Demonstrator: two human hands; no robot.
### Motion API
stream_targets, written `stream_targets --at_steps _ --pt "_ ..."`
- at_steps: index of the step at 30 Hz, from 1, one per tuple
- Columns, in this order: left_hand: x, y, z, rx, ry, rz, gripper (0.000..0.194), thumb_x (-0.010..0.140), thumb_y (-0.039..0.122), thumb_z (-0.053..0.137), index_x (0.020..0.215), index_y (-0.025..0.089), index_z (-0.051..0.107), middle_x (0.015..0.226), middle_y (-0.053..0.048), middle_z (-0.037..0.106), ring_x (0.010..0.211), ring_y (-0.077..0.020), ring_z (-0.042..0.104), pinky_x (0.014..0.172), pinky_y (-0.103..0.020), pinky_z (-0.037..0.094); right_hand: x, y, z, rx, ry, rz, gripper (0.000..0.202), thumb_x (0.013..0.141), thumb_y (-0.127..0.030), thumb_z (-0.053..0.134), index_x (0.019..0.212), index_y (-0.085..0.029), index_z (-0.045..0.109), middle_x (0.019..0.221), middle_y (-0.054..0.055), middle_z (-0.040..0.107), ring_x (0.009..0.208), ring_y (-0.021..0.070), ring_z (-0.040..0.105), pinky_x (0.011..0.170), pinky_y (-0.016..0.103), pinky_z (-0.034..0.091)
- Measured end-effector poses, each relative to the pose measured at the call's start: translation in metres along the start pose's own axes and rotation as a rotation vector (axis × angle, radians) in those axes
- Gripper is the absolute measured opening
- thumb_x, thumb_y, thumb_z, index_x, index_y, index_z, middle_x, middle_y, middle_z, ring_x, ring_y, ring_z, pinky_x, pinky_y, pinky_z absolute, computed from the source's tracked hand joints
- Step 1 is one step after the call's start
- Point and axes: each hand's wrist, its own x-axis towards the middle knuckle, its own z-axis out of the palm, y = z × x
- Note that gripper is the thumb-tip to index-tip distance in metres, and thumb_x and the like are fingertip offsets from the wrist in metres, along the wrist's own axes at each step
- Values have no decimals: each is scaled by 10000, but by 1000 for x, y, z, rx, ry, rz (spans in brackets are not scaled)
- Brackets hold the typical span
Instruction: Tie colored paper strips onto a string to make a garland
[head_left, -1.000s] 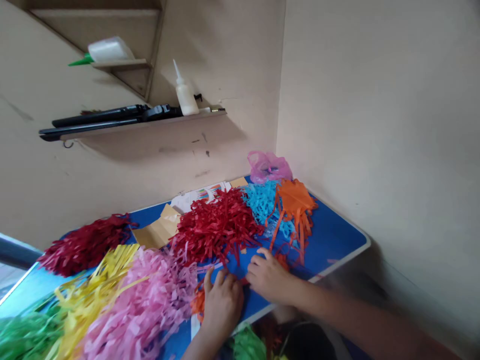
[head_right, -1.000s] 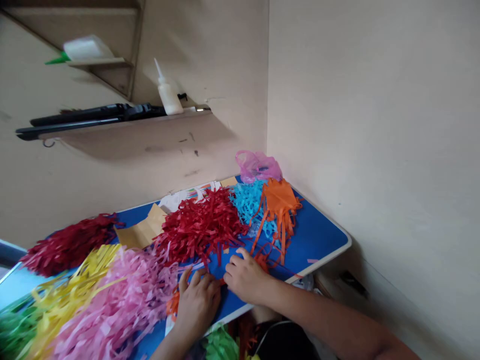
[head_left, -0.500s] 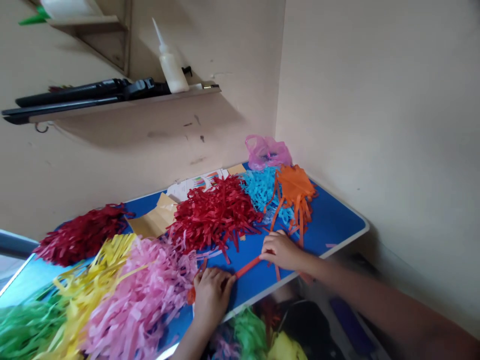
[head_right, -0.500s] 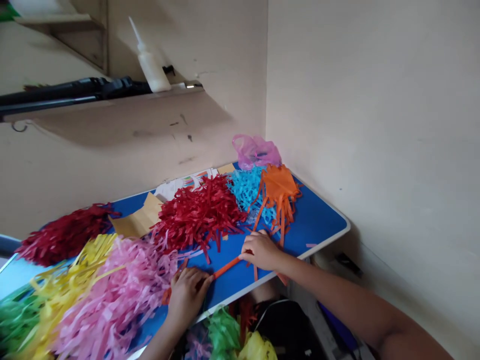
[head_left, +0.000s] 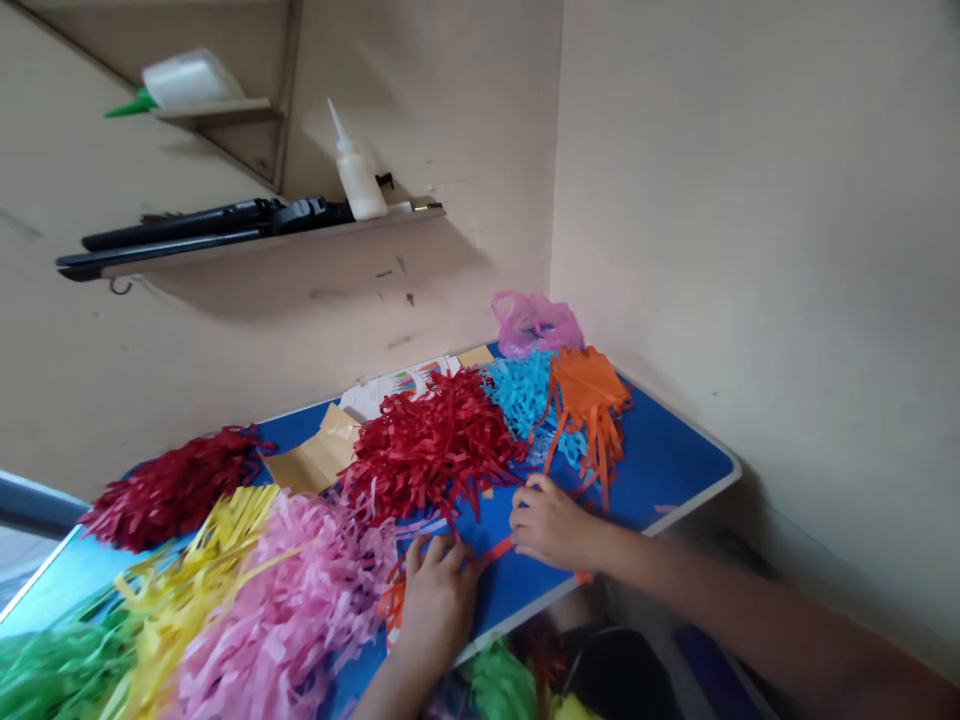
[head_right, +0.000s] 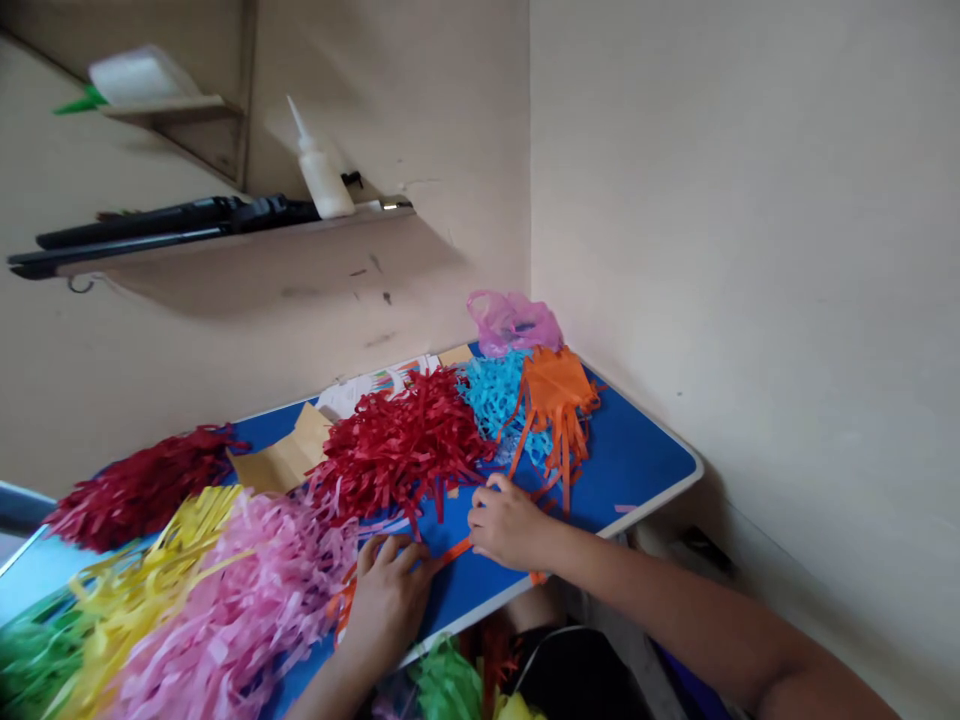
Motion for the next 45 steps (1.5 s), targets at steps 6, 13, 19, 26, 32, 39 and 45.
stream_targets --at_steps 6,13,19,26,32,39,45 --pt "7 3 9 -16 181 2 156 854 152 609 811 261 712 797 10 713 887 -235 566 957 -461 300 6 0 6 -64 33 -27 191 948 -204 527 799 -189 645 822 25 666 877 201 492 857 419 297" --pt "-4 -3 20 20 214 75 271 901 99 495 909 254 717 785 -8 701 873 -221 564 948 -439 306 9 -26 9 -236 119 -60 208 949 -151 494 791 -169 628 795 29 635 817 209 483 888 436 297" --pt "-23 -18 21 -53 131 87 308 892 129 514 1050 293 722 829 -24 717 847 -224 584 914 -444 353 -14 -2 23 34 96 135 198 965 -197 547 842 -224 700 861 11 695 869 183 521 878 405 273" --pt "-25 -24 22 -234 -26 -139 176 886 368 611 842 277 755 799 -14 713 785 -196 649 835 -391 447 -16 7 17 231 24 319 123 864 -313 711 758 -254 726 856 -38 701 877 153 562 818 325 294" --pt "-5 -5 10 -149 -136 -306 218 898 331 571 770 248 726 804 -24 717 840 -238 644 919 -476 385 2 1 4 210 -64 438 153 811 -250 685 662 -219 704 778 2 696 828 196 555 795 355 291" --pt "3 9 -2 -28 -134 -156 315 835 122 579 997 342 736 992 -29 735 986 -270 580 905 -476 341 9 -1 -9 158 -137 234 62 836 -244 664 826 -253 724 906 5 721 959 223 530 853 401 273" --pt "7 7 19 13 68 70 278 860 80 510 948 241 719 899 -37 731 839 -226 625 950 -495 325 9 -5 2 -203 -14 -119 177 915 -139 546 788 -141 669 803 53 686 842 213 512 860 437 296"
